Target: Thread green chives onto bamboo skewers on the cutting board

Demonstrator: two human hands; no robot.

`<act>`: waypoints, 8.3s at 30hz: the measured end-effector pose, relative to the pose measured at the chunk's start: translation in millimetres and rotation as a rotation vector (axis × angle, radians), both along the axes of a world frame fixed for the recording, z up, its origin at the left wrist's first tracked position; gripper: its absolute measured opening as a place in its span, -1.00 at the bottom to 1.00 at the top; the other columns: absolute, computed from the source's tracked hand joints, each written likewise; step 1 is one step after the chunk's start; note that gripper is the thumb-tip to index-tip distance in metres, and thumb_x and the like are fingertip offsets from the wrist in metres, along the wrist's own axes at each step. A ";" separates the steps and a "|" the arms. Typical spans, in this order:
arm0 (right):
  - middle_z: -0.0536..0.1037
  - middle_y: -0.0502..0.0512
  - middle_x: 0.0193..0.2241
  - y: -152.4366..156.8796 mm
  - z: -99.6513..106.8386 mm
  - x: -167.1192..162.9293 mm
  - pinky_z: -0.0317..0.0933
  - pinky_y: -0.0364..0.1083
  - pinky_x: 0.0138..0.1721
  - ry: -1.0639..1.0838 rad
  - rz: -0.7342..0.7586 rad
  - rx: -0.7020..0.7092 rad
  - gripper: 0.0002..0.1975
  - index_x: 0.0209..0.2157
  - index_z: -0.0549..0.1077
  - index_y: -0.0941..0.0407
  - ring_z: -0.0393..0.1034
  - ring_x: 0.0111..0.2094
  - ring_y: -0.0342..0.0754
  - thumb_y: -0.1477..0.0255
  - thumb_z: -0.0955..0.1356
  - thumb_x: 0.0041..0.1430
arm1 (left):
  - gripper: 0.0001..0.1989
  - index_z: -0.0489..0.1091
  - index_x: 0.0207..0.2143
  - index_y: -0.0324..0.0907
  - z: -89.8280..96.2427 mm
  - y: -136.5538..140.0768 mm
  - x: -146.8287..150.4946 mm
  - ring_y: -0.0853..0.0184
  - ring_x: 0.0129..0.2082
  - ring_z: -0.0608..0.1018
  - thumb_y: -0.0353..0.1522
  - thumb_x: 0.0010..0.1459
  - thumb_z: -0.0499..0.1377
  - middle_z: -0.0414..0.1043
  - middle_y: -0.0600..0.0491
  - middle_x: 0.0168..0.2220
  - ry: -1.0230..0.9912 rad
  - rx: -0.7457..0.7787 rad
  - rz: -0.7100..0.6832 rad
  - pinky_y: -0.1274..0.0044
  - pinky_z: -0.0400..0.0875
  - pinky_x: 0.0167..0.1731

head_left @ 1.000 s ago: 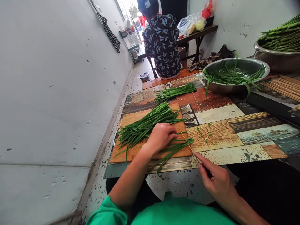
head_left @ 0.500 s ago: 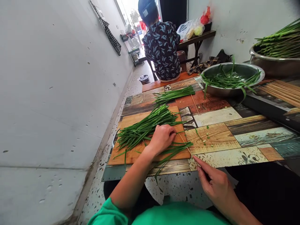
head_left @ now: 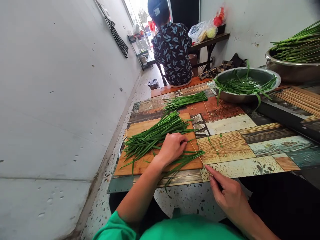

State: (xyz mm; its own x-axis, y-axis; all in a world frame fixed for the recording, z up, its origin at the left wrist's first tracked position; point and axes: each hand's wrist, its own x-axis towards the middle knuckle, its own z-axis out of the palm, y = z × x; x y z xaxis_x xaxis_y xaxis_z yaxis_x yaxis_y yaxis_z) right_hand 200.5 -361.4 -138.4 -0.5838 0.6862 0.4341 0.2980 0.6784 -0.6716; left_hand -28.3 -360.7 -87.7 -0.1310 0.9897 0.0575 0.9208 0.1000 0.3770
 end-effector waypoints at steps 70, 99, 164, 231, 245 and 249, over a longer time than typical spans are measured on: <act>0.57 0.04 -0.57 -3.9 1.0 -22.7 0.16 -0.21 -0.67 -0.115 -0.025 -0.001 -0.64 -0.10 0.52 0.19 0.29 -0.72 -0.18 0.42 0.20 0.17 | -0.83 0.54 -0.22 -0.08 29.6 -45.2 -32.4 0.26 -0.14 0.47 -0.32 0.15 0.19 0.50 0.00 -0.20 0.155 0.254 0.201 0.37 0.19 -0.05; 0.62 0.18 -0.21 -4.1 -4.6 -10.6 0.42 -0.22 -0.33 -0.020 -0.007 0.047 -0.68 -0.04 0.49 0.23 0.57 -0.32 -0.09 0.50 0.25 0.22 | -0.76 0.54 -0.17 -0.19 12.1 -20.8 -6.0 0.29 -0.20 0.57 -0.39 0.21 0.09 0.58 -0.01 -0.20 0.022 0.050 0.124 0.50 0.40 -0.14; 0.60 0.11 -0.15 -3.8 -42.3 4.8 0.50 -0.15 -0.38 0.153 0.086 0.235 -0.34 0.26 0.16 -0.04 0.58 -0.32 0.01 0.62 0.28 0.15 | -0.92 0.51 -0.34 -0.15 25.9 -38.9 -28.7 0.34 -0.29 0.50 -0.36 0.07 0.24 0.51 0.05 -0.34 0.067 -0.195 -0.278 0.59 0.30 -0.30; 0.62 0.18 -0.22 -2.2 -20.8 -3.8 0.43 -0.25 -0.25 0.090 0.009 0.087 -0.68 -0.08 0.51 0.23 0.57 -0.27 -0.09 0.54 0.22 0.20 | -0.77 0.52 -0.24 -0.15 7.6 28.5 7.1 0.28 -0.22 0.53 -0.40 0.16 0.07 0.52 -0.02 -0.22 0.255 -0.107 0.274 0.52 0.38 -0.22; 0.63 0.19 -0.23 -6.5 -16.6 -2.8 0.43 -0.23 -0.33 0.095 -0.005 -0.004 -0.68 -0.05 0.50 0.23 0.57 -0.34 -0.09 0.52 0.25 0.20 | -0.60 0.53 -0.10 -0.23 10.8 -7.8 -20.9 0.51 -0.62 0.23 -0.50 0.02 0.06 0.34 0.16 -0.59 -0.157 -0.075 0.126 0.63 0.10 -0.54; 0.63 0.20 -0.24 -5.6 -15.9 -4.2 0.43 -0.23 -0.35 0.080 -0.015 0.000 -0.68 -0.06 0.50 0.26 0.57 -0.35 -0.09 0.52 0.25 0.20 | -0.62 0.54 -0.12 -0.23 7.8 -8.9 -20.5 0.53 -0.64 0.16 -0.50 0.03 0.06 0.28 0.18 -0.63 -0.178 -0.095 0.113 0.63 0.08 -0.55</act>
State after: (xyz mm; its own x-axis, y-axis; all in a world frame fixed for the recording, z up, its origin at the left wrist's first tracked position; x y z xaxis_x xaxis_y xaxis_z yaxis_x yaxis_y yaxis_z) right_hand 196.3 -367.0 -154.3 -0.5369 0.6946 0.4789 0.2529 0.6741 -0.6940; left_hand -48.8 -369.6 -79.9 -0.2409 0.9681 -0.0693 0.8218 0.2415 0.5161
